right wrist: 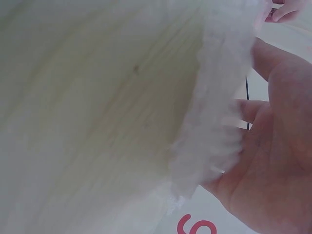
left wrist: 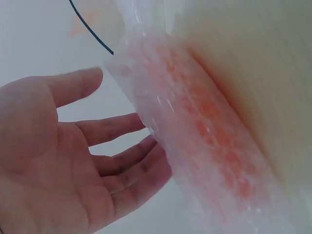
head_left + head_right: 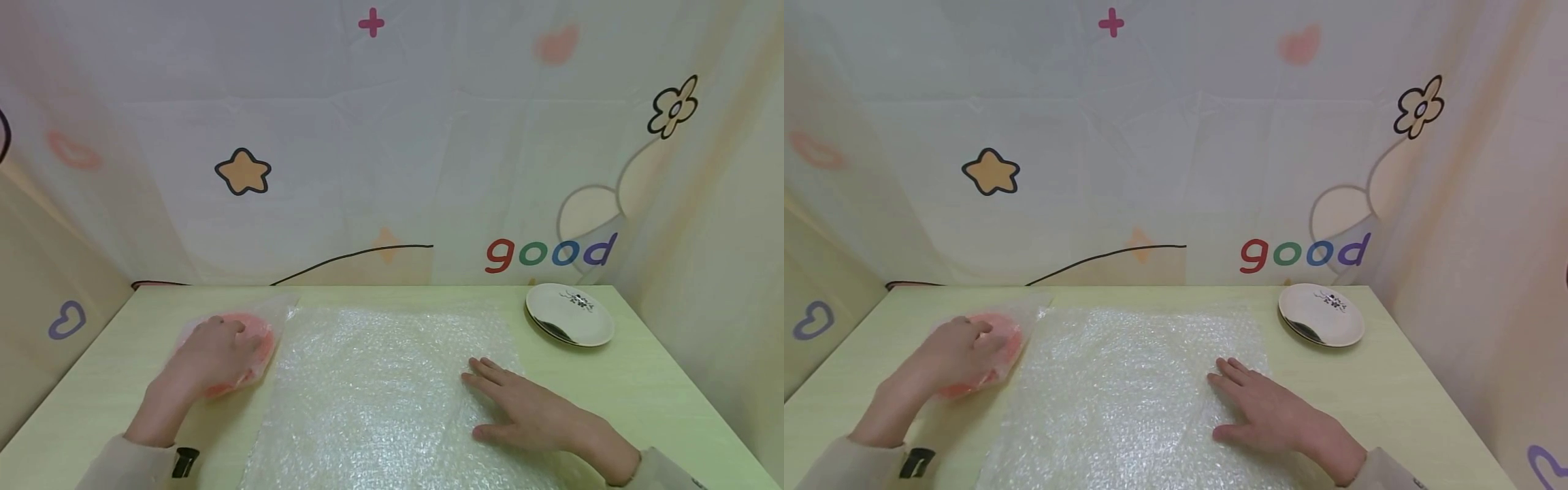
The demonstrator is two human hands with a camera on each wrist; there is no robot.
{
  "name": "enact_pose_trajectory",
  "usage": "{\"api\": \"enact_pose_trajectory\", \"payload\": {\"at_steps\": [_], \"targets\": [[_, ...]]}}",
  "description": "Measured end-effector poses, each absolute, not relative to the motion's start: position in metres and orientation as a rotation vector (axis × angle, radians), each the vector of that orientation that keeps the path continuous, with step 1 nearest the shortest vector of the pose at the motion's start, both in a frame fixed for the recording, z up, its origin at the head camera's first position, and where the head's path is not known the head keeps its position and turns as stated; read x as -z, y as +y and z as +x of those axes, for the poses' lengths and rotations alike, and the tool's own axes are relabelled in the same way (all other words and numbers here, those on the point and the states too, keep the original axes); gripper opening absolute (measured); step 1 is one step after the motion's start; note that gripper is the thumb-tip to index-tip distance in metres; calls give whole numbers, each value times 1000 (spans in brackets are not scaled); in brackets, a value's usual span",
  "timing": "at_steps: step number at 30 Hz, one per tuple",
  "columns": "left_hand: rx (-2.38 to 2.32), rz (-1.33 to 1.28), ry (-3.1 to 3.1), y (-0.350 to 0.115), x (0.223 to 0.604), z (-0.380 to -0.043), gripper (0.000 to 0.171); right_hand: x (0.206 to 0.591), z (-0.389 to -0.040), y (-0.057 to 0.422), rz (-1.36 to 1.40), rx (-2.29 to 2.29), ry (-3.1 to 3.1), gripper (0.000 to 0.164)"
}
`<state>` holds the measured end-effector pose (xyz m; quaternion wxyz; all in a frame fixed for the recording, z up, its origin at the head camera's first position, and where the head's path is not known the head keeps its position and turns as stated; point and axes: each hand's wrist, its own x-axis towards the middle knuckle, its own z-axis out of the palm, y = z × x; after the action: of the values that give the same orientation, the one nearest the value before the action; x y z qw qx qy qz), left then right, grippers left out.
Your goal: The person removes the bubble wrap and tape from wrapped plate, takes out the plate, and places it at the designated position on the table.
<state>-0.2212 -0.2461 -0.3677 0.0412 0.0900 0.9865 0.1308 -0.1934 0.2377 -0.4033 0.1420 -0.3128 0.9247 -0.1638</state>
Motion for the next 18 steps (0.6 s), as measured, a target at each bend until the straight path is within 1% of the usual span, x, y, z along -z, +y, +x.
{"api": "enact_pose_trajectory", "payload": {"at_steps": [1, 3, 6, 13, 18], "targets": [[-477, 193, 3018, -248, 367, -220, 49, 403, -193, 238, -904, 474, 2669, 86], [-519, 138, 3035, -253, 368, -219, 54, 403, -193, 238, -906, 475, 2670, 86], [-544, 79, 3043, -259, 369, -217, 53, 403, -192, 238, -907, 476, 2668, 86], [-515, 39, 3073, -276, 372, -217, 50, 403, -193, 239, -918, 475, 2669, 86], [-514, -21, 3044, -289, 371, -216, 53, 404, -191, 239, -939, 486, 2672, 87]]}}
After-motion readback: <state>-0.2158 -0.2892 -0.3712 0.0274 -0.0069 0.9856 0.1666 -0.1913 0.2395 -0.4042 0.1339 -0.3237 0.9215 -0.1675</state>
